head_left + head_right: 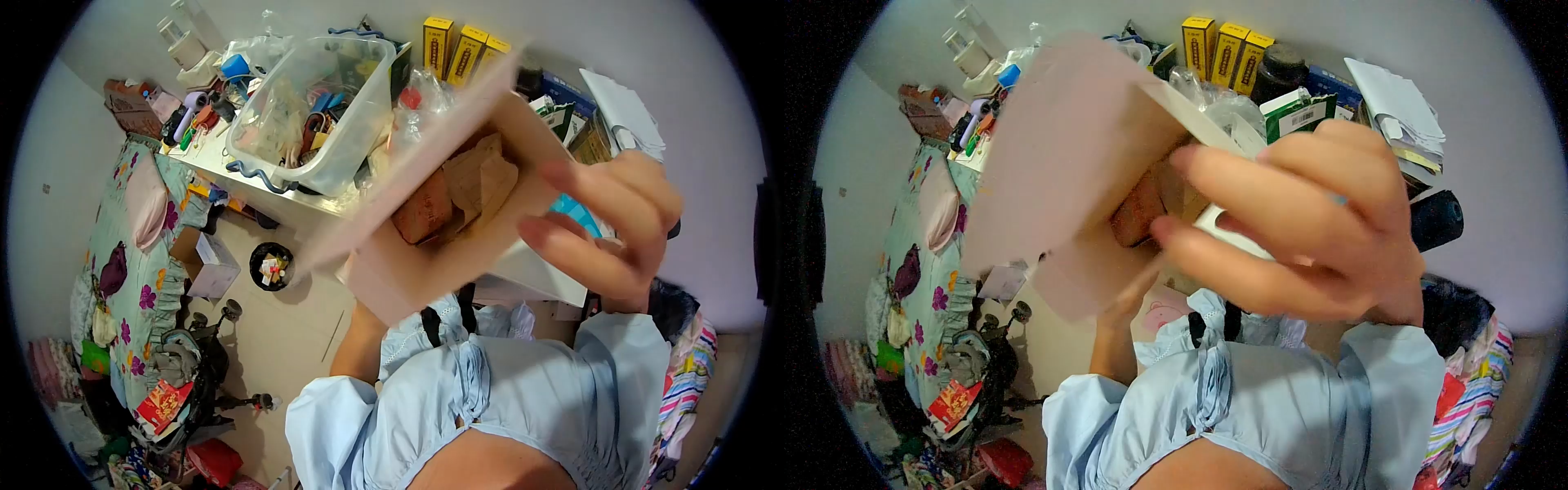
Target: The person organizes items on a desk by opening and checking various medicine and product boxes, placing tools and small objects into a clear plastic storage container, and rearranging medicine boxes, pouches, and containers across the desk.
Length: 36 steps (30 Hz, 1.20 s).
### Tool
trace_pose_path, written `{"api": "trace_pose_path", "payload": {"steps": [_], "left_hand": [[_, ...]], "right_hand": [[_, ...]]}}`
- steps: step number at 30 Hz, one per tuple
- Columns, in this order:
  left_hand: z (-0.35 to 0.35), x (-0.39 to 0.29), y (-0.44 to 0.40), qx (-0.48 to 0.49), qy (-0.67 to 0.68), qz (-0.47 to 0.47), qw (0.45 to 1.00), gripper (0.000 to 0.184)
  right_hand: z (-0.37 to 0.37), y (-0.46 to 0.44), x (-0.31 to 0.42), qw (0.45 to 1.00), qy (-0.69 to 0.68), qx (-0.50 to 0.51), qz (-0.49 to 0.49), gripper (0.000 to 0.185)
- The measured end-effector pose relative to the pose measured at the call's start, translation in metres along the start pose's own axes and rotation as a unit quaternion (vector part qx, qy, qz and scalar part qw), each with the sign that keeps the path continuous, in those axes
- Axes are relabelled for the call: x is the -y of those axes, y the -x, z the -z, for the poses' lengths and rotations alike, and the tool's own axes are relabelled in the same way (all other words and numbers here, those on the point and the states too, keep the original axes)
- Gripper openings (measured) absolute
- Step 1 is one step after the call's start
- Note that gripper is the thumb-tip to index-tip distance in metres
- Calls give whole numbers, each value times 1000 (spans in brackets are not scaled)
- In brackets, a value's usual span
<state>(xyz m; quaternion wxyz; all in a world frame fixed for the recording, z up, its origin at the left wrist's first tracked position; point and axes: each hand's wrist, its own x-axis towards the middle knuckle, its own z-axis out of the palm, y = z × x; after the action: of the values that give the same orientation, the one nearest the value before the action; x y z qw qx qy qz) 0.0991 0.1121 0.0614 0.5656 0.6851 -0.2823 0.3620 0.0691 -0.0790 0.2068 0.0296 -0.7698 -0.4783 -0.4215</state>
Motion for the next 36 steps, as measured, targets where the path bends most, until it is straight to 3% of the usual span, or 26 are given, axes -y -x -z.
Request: {"api": "trace_pose_path", "payload": {"steps": [1,3,4,5,8,10,11,13,14,15,17,21,25,27,28,29,30,31,32,33,35,36], "left_hand": [[5,-10,7,-6,41,115,992,39],[16,-26,18,-13,120,337,934,45],[14,-23,22,-59,172,336,924,45],[18,-18,31,-49,175,332,925,45],[39,4,67,29,216,283,934,54],[44,13,80,6,161,285,945,74],[40,10,79,13,169,288,942,74],[35,-3,70,-4,108,281,954,91],[41,3,73,75,-57,181,979,87],[42,6,71,79,-50,180,979,87],[42,10,66,145,-33,84,985,78],[30,2,36,229,44,68,970,61],[12,1,28,183,95,45,977,73],[-4,-9,5,184,129,85,971,83],[-21,-20,-10,156,247,132,947,81],[-37,-28,-24,127,361,178,907,81],[-47,-34,-35,132,367,176,904,81],[-58,-39,-46,157,369,163,901,73],[-69,-41,-55,181,371,149,898,66],[-81,-39,-63,184,378,143,896,66],[-103,-37,-77,170,398,109,895,54],[-108,-44,-86,184,445,148,864,47]], "right_hand": [[-4,1,-2,1000,0,0,0,41],[-18,6,-7,981,-135,-69,-118,52],[-21,10,-4,962,-197,12,-189,62],[-33,15,3,907,-337,-2,-254,64],[-67,45,21,836,-451,62,-305,69],[-81,62,30,790,-500,63,-349,67],[-90,72,34,763,-527,51,-371,66],[-93,78,36,785,-506,34,-356,65],[-93,81,36,807,-488,18,-331,64],[-92,84,36,809,-482,18,-336,64],[-87,90,36,817,-480,-13,-319,63],[-69,103,39,833,-431,35,-344,61],[-31,99,33,856,-361,28,-369,58],[-2,96,19,876,-313,-48,-364,62],[12,91,16,802,-362,-137,-455,68],[27,84,6,766,-362,-192,-496,71],[37,73,-6,728,-370,-259,-516,71],[46,69,-17,715,-352,-285,-532,72],[53,78,-33,778,-291,-235,-505,70],[60,80,-42,782,-283,-237,-503,70],[72,82,-57,765,-251,-224,-549,69],[82,78,-62,745,-288,-208,-565,64]]}}
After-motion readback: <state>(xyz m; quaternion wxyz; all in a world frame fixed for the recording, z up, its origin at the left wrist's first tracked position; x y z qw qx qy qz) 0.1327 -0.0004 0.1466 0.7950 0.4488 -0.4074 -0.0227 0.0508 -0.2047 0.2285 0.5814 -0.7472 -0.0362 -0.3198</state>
